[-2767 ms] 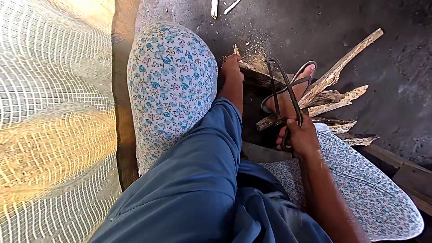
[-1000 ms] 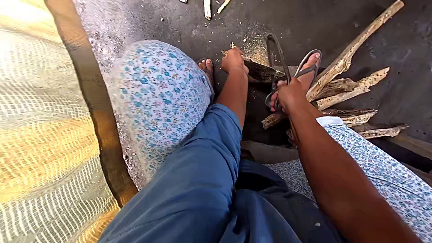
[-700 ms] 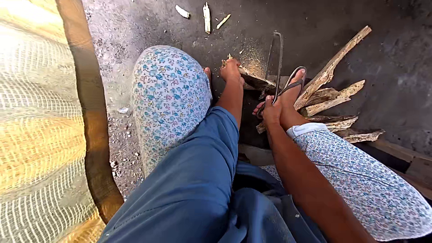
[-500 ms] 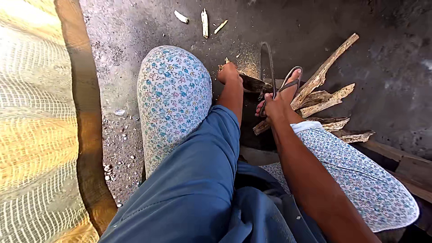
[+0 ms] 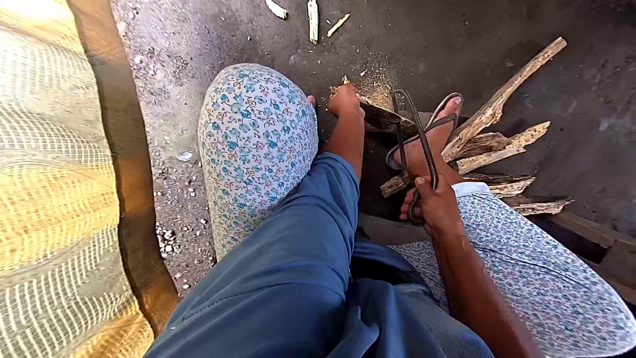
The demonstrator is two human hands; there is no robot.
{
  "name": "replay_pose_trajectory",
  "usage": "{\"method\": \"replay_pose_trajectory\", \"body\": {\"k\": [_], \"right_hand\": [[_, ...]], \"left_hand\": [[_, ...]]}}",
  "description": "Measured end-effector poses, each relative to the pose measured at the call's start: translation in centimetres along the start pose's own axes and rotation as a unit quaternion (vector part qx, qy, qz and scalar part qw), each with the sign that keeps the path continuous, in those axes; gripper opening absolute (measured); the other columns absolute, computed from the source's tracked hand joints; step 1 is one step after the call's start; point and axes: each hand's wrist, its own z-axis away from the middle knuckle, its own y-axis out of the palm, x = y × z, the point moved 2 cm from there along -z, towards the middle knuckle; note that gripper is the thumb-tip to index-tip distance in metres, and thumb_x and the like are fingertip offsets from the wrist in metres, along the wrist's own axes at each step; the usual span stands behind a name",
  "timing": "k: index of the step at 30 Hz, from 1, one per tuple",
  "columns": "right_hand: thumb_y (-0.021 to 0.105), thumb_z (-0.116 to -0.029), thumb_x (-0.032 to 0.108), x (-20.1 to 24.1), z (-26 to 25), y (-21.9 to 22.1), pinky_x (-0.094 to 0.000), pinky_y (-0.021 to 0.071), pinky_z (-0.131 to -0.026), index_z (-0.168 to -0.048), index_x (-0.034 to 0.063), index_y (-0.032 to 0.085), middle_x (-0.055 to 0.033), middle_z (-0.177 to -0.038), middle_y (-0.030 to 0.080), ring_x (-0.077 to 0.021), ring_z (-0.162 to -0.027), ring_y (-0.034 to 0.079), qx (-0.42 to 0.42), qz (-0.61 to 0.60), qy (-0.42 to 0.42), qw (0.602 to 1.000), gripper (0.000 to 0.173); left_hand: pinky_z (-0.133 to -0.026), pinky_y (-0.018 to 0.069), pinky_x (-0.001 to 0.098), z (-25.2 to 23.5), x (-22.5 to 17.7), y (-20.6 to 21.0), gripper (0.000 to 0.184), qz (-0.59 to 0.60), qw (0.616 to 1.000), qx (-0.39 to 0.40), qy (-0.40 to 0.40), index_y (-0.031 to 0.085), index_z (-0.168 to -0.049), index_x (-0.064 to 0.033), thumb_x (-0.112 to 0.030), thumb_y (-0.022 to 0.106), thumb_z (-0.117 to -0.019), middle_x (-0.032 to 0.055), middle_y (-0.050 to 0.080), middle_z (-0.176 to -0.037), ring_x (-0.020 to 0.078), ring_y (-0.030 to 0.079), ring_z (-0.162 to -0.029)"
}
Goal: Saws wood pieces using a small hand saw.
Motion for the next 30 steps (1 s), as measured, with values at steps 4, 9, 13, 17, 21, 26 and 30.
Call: {"method": "replay_pose_trajectory", "body": {"k": [4,9,13,17,21,26,30], "right_hand": [[0.037,-0.1133,0.014,-0.8,2.1,-1.1,-0.0345,0.0579,-0.042,-0.119,0.0041,0.041,-0.0061,-0.064,0.056,-0.0180,-0.045,0.061,-0.004,0.000,-0.021,1.000,0.012],[0.037,-0.1130,0.013,-0.9,3.7,-1.2,-0.0319,0.0572,-0.041,-0.125,0.0041,0.040,-0.0042,-0.067,0.058,-0.0155,-0.046,0.062,-0.015,0.014,-0.059,0.998,0.015],[0.036,-0.1137,0.016,-1.5,2.7,-0.6,-0.0338,0.0560,-0.039,-0.121,0.0048,0.041,-0.0041,-0.063,0.055,-0.0166,-0.043,0.060,-0.010,0.013,-0.030,0.999,0.014],[0.036,-0.1140,0.025,0.4,-3.0,0.9,-0.0372,0.0583,-0.046,-0.125,-0.0004,0.045,-0.0062,-0.065,0.058,-0.0179,-0.047,0.062,-0.001,0.073,-0.028,0.997,0.029],[0.036,-0.1131,0.030,5.0,-10.2,4.3,-0.0414,0.0560,-0.048,-0.142,0.0080,0.037,-0.0091,-0.071,0.056,-0.0213,-0.050,0.060,-0.031,0.167,-0.035,0.985,0.036],[0.036,-0.1139,0.025,0.8,-11.9,3.7,-0.0391,0.0587,-0.047,-0.128,0.0037,0.042,-0.0060,-0.067,0.057,-0.0187,-0.049,0.062,-0.019,0.014,-0.145,0.989,0.026],[0.034,-0.1143,0.024,-1.9,-11.3,6.5,-0.0392,0.0603,-0.052,-0.132,0.0024,0.041,-0.0075,-0.073,0.059,-0.0190,-0.053,0.063,-0.075,-0.023,-0.171,0.982,0.029]], "left_hand": [[-0.082,0.0506,0.0488,0.3,-0.1,0.2,0.032,0.008,1.000,-0.004,-0.002,0.062,-0.118,-0.0003,-0.005,0.069,-0.0876,0.0179,0.058,-0.116,0.0283,0.057,-0.104],[-0.083,0.0503,0.0497,0.5,0.0,-0.1,0.034,-0.008,1.000,-0.001,-0.007,0.062,-0.118,0.0004,-0.003,0.070,-0.0854,0.0190,0.058,-0.119,0.0290,0.056,-0.107],[-0.085,0.0504,0.0523,-0.2,0.0,-0.4,0.032,-0.008,1.000,0.006,-0.012,0.062,-0.117,0.0002,-0.004,0.069,-0.0858,0.0189,0.058,-0.121,0.0297,0.056,-0.110],[-0.086,0.0507,0.0532,0.4,-0.2,-0.1,0.033,-0.003,1.000,0.029,-0.009,0.060,-0.119,-0.0003,-0.005,0.067,-0.0870,0.0184,0.057,-0.122,0.0294,0.055,-0.112],[-0.086,0.0517,0.0552,1.9,-0.6,0.3,0.042,0.017,0.999,0.048,0.019,0.058,-0.128,-0.0015,-0.004,0.067,-0.0867,0.0194,0.058,-0.122,0.0311,0.057,-0.111],[-0.086,0.0528,0.0531,1.5,0.2,0.4,0.041,0.045,0.996,0.068,0.044,0.059,-0.127,-0.0011,0.001,0.063,-0.0867,0.0187,0.061,-0.117,0.0297,0.059,-0.107],[-0.086,0.0515,0.0536,1.7,0.4,-0.4,0.043,0.006,1.000,0.013,0.001,0.057,-0.129,-0.0004,-0.007,0.069,-0.0882,0.0205,0.057,-0.124,0.0311,0.056,-0.111]]}}
